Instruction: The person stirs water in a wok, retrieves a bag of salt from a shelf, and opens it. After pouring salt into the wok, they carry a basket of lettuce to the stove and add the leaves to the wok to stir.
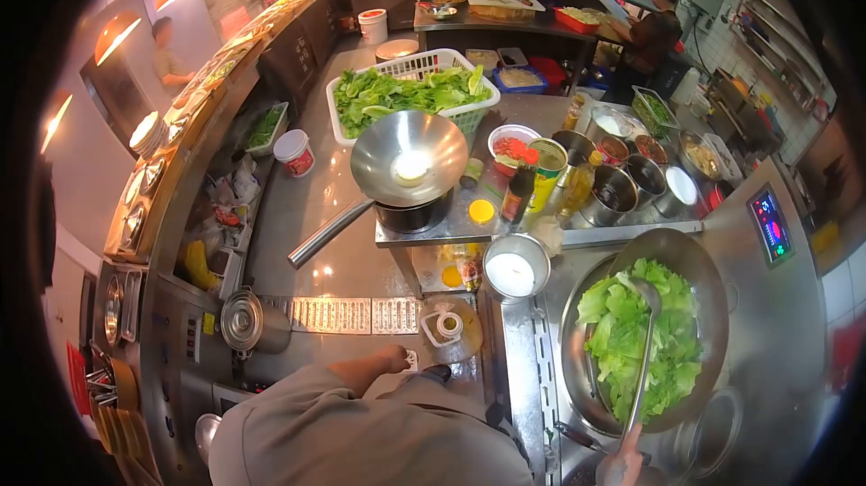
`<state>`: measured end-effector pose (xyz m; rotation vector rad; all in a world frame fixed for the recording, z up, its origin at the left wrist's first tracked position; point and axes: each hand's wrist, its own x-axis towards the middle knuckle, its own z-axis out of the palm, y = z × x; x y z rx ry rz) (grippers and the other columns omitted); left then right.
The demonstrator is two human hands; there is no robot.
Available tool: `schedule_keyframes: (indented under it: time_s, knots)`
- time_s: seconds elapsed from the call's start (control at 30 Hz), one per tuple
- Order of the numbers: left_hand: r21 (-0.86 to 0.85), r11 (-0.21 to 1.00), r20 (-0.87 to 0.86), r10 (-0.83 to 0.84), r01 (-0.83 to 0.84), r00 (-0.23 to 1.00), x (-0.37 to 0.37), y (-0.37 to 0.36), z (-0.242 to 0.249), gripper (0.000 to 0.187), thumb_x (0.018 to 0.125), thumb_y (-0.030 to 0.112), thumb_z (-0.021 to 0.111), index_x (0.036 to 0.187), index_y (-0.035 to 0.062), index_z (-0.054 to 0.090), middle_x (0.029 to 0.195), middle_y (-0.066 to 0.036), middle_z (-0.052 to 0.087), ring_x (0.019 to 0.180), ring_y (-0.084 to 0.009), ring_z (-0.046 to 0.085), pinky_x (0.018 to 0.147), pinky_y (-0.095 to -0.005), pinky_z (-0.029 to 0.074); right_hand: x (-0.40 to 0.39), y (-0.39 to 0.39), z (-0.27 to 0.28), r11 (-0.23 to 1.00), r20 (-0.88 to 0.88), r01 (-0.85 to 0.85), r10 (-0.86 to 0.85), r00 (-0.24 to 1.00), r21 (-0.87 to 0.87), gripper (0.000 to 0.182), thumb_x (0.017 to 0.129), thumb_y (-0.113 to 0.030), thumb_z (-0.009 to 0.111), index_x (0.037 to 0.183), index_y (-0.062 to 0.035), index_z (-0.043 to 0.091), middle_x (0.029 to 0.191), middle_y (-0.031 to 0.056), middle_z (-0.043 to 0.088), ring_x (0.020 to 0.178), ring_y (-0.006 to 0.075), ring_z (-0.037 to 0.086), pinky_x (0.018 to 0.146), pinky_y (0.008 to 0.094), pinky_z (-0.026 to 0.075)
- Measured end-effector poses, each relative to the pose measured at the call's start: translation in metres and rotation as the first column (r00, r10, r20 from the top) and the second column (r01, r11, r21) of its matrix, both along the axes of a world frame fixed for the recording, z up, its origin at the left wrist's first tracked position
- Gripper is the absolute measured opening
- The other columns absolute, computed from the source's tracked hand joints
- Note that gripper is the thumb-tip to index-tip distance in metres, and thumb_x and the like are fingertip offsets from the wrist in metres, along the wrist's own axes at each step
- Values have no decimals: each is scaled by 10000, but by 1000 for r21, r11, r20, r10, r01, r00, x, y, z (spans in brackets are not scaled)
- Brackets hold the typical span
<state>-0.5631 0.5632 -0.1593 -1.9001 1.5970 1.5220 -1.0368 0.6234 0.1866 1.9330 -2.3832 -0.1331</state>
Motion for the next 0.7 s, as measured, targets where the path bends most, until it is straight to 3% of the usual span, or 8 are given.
schedule_keyframes:
  time_s: [0.1, 0.2, 0.37, 0.47, 0.57, 0.7]
  knots:
    - [-1, 1000, -14, 17, -17, 1000, 1, 6, 5, 388, 713, 284, 664, 1023, 52, 693, 1100, -208, 641, 1051, -330, 609, 915, -401, 476, 0, 24, 40, 993, 142, 119, -115, 983, -20, 628, 794, -26, 546, 1383, -77, 336, 635, 197, 516, 581, 319, 558, 556, 455, 438]
    - [-12, 996, -25, 84, -85, 996, -2, 13, -6, 400, 711, 297, 669, 1023, 49, 688, 1066, -203, 652, 1013, -334, 622, 889, -406, 484, 1, 45, 64, 979, 164, 203, -201, 966, 5, 630, 794, -40, 557, 1384, -72, 338, 683, 197, 516, 624, 319, 554, 589, 450, 434]
    - [53, 996, -83, 81, -76, 993, -23, -20, 26, 418, 714, 301, 674, 1047, 48, 664, 1071, -197, 651, 1002, -332, 624, 869, -411, 486, -1, 54, 56, 967, 175, 252, -254, 951, 35, 635, 794, -63, 576, 1385, -64, 341, 762, 197, 516, 696, 321, 548, 645, 441, 426]
    - [-156, 986, -101, 38, -53, 994, -38, -23, 22, 416, 691, 364, 678, 947, 37, 701, 986, -217, 663, 926, -344, 648, 824, -430, 503, -1, 50, 49, 966, 176, 255, -259, 950, 46, 639, 794, -77, 587, 1385, -59, 343, 810, 197, 516, 739, 322, 545, 678, 436, 421]
    - [-180, 983, -116, 16, -36, 993, -46, -26, 27, 421, 674, 368, 691, 928, 32, 703, 958, -215, 667, 904, -353, 647, 814, -428, 508, -1, 48, 46, 964, 183, 264, -267, 946, 43, 644, 794, -91, 598, 1386, -55, 345, 858, 197, 515, 781, 322, 541, 711, 431, 417]
    - [-86, 996, -94, 32, -40, 995, -39, -20, 33, 431, 693, 356, 682, 985, 39, 688, 1023, -210, 658, 955, -344, 637, 840, -419, 499, -4, 56, 51, 960, 184, 278, -280, 942, 37, 651, 794, -110, 613, 1386, -48, 348, 922, 198, 515, 839, 324, 537, 755, 425, 410]
